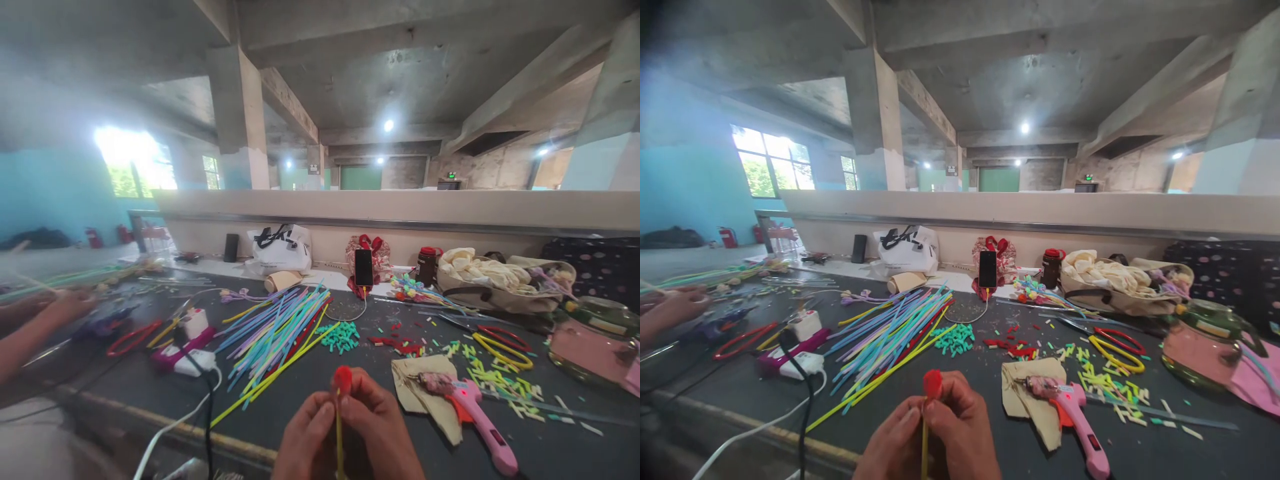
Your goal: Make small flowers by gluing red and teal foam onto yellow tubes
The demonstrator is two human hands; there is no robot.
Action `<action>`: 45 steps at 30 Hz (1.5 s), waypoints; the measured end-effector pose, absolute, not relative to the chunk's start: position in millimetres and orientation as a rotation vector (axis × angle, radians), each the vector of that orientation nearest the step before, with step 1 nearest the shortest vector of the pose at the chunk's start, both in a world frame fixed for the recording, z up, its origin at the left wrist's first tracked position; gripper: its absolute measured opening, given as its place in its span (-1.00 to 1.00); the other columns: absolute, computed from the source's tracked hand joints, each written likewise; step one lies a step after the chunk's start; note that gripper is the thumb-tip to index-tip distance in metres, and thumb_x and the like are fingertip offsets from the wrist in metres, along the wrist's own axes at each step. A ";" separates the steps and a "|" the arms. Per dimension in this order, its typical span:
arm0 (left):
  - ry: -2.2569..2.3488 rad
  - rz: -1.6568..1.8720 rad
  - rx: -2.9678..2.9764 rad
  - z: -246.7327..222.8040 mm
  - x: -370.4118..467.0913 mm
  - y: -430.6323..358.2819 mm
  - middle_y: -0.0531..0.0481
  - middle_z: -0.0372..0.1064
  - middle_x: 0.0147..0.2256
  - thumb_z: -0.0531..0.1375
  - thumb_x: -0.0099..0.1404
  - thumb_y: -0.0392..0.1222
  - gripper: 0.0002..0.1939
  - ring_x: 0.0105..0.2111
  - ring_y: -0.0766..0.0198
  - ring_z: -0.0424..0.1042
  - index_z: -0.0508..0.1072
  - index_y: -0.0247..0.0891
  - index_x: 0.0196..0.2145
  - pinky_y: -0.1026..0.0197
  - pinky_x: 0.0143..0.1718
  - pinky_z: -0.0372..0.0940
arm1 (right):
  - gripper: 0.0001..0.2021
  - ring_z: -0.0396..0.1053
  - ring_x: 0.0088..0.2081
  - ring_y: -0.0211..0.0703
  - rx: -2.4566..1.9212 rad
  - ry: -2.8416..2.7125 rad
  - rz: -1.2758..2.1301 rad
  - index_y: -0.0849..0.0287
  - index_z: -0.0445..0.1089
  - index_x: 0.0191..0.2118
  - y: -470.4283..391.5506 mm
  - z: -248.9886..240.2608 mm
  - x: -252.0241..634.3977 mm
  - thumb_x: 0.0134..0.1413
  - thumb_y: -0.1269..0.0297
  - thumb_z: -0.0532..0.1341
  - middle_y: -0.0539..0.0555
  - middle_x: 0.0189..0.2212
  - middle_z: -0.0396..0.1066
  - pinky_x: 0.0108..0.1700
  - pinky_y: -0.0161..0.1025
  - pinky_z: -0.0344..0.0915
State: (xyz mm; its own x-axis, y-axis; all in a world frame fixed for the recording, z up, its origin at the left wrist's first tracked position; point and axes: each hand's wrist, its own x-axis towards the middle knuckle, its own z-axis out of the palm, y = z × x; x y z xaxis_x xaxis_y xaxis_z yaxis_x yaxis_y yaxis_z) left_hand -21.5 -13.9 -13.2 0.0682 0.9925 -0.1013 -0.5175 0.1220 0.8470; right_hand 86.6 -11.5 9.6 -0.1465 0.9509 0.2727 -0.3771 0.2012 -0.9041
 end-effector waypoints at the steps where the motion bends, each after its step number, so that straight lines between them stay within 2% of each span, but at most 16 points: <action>1: 0.821 1.308 0.737 -10.6 -27.2 -15.2 0.06 0.36 -0.62 0.26 -0.13 -0.01 -0.71 -0.62 0.30 0.32 0.38 -0.27 -0.52 0.30 -0.59 0.16 | -0.85 0.13 -0.48 -0.34 -0.662 -1.193 1.325 0.23 0.33 -0.52 -13.3 11.6 87.6 -0.17 0.24 0.23 -0.06 -0.53 0.21 -0.42 -0.40 0.11; 4: 0.880 1.400 0.847 2.1 -44.2 -20.0 -0.03 0.43 -0.36 0.28 -0.14 -0.06 -0.61 -0.50 0.30 0.35 0.41 -0.23 -0.31 0.34 -0.57 0.17 | -0.80 0.08 -0.56 -0.38 -0.670 -1.309 1.378 0.23 0.29 -0.50 -18.5 15.2 89.8 -0.15 0.19 0.22 -0.09 -0.63 0.18 -0.51 -0.43 0.04; 7: 0.660 1.412 0.987 17.8 -53.8 -26.2 -0.11 0.40 -0.19 0.35 -0.31 -0.02 -0.38 -0.25 0.14 0.34 0.40 -0.20 -0.21 0.24 -0.29 0.23 | -0.78 0.01 -0.63 -0.41 -0.657 -1.448 1.430 0.24 0.26 -0.53 -22.1 13.3 90.2 -0.14 0.17 0.21 -0.12 -0.68 0.11 -0.58 -0.44 -0.03; 9: 0.585 1.346 1.028 24.5 -55.6 -30.2 -0.09 0.38 -0.15 0.37 -0.34 -0.05 -0.34 -0.30 0.17 0.36 0.39 -0.14 -0.18 0.23 -0.33 0.25 | -0.76 0.02 -0.63 -0.41 -0.619 -1.493 1.481 0.24 0.25 -0.51 -23.6 10.7 90.3 -0.10 0.15 0.19 -0.11 -0.68 0.13 -0.57 -0.42 -0.02; 11: 0.567 1.291 1.034 26.6 -55.3 -33.2 -0.05 0.40 -0.18 0.38 -0.35 -0.10 -0.35 -0.33 0.20 0.36 0.40 -0.10 -0.19 0.25 -0.37 0.26 | -0.75 0.05 -0.61 -0.40 -0.576 -1.519 1.517 0.24 0.25 -0.51 -24.6 9.0 91.0 -0.08 0.13 0.17 -0.07 -0.65 0.18 -0.55 -0.41 0.00; 16: 0.580 1.304 1.013 23.6 -53.5 -36.7 -0.01 0.44 -0.32 0.38 -0.29 -0.20 -0.44 -0.34 0.23 0.38 0.42 -0.11 -0.22 0.25 -0.33 0.27 | -0.74 0.11 -0.59 -0.38 -0.578 -1.543 1.522 0.25 0.25 -0.52 -26.9 11.2 93.7 -0.07 0.12 0.17 -0.04 -0.64 0.22 -0.53 -0.40 0.04; 28: 0.557 1.345 1.029 23.5 -49.7 -37.4 -0.01 0.45 -0.42 0.32 -0.18 -0.34 -0.60 -0.44 0.29 0.38 0.44 -0.20 -0.29 0.25 -0.36 0.28 | -0.72 0.11 -0.63 -0.40 -0.524 -1.444 1.617 0.25 0.24 -0.55 -26.7 8.2 92.5 -0.13 0.12 0.22 -0.06 -0.66 0.21 -0.58 -0.43 0.05; 34: 0.592 1.377 1.018 20.9 -48.5 -37.1 0.00 0.45 -0.48 0.33 -0.19 -0.32 -0.65 -0.49 0.29 0.39 0.46 -0.22 -0.34 0.27 -0.46 0.29 | -0.76 0.13 -0.63 -0.40 -0.490 -1.397 1.644 0.25 0.25 -0.52 -24.0 2.0 91.8 -0.10 0.16 0.22 -0.06 -0.66 0.23 -0.58 -0.43 0.05; 45: 0.676 1.420 1.052 23.9 -48.3 -37.7 0.03 0.45 -0.52 0.31 -0.16 -0.32 -0.74 -0.49 0.30 0.38 0.48 -0.21 -0.40 0.28 -0.45 0.28 | -0.73 0.13 -0.68 -0.43 -0.496 -1.293 1.683 0.24 0.26 -0.55 -21.9 -3.8 87.2 -0.18 0.13 0.26 -0.09 -0.71 0.24 -0.63 -0.47 0.03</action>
